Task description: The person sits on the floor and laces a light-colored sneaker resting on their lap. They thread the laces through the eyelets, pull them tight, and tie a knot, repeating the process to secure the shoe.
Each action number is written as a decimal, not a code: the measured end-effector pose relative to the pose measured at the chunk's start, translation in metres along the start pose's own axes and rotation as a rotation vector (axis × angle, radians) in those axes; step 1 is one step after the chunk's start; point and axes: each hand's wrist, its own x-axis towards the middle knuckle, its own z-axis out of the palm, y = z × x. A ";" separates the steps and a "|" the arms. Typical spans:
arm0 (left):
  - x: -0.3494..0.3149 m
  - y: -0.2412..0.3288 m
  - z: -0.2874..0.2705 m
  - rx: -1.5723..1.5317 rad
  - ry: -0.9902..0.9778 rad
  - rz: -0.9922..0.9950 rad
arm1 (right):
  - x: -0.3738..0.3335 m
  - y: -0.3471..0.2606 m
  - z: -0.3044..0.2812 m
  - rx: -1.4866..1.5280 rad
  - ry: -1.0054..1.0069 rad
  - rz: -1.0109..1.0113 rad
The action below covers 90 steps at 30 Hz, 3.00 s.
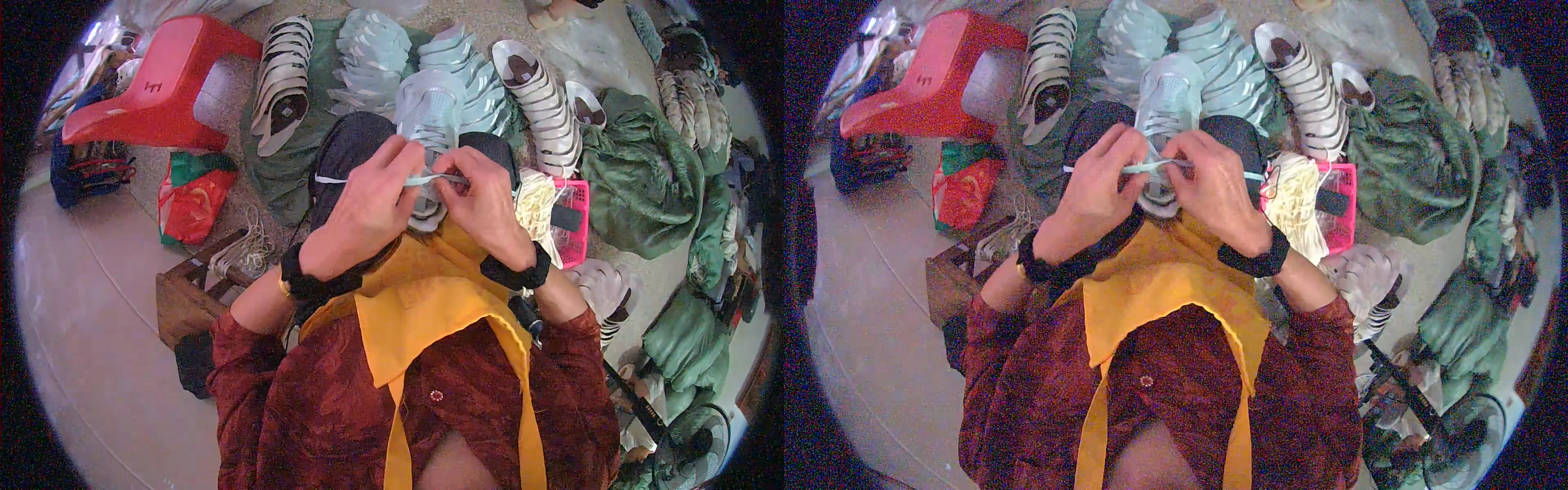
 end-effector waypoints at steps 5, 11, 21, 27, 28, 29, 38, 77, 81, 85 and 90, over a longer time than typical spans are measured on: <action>0.013 -0.016 0.014 0.043 0.036 0.077 | 0.003 -0.009 -0.008 0.058 0.044 0.026; 0.021 -0.015 0.001 -0.102 -0.138 -0.185 | -0.002 -0.003 -0.016 -0.081 0.194 -0.212; 0.022 -0.023 0.006 -0.298 -0.129 -0.488 | 0.005 0.005 0.003 -0.172 0.025 -0.317; 0.021 -0.024 -0.006 -0.177 -0.067 -0.316 | 0.008 -0.008 -0.011 -0.079 -0.105 -0.347; 0.021 -0.029 -0.007 -0.163 -0.056 -0.262 | 0.003 -0.013 -0.016 -0.012 -0.110 -0.343; 0.021 -0.032 -0.009 -0.150 -0.044 -0.212 | -0.003 -0.015 -0.025 0.026 -0.153 -0.288; 0.000 -0.033 -0.033 -0.056 -0.200 -0.216 | -0.073 -0.012 -0.167 -0.096 -0.301 0.424; 0.006 -0.006 -0.060 0.060 -0.064 -0.052 | -0.003 0.014 -0.023 -0.008 0.070 -0.063; 0.022 0.006 -0.059 0.257 -0.038 0.217 | 0.020 0.012 -0.021 -0.200 -0.066 -0.191; 0.029 0.005 -0.061 0.320 -0.057 0.242 | 0.031 0.013 -0.019 -0.295 -0.129 -0.168; 0.011 -0.025 -0.072 0.355 -0.100 0.084 | 0.021 0.020 -0.018 -0.140 -0.060 -0.099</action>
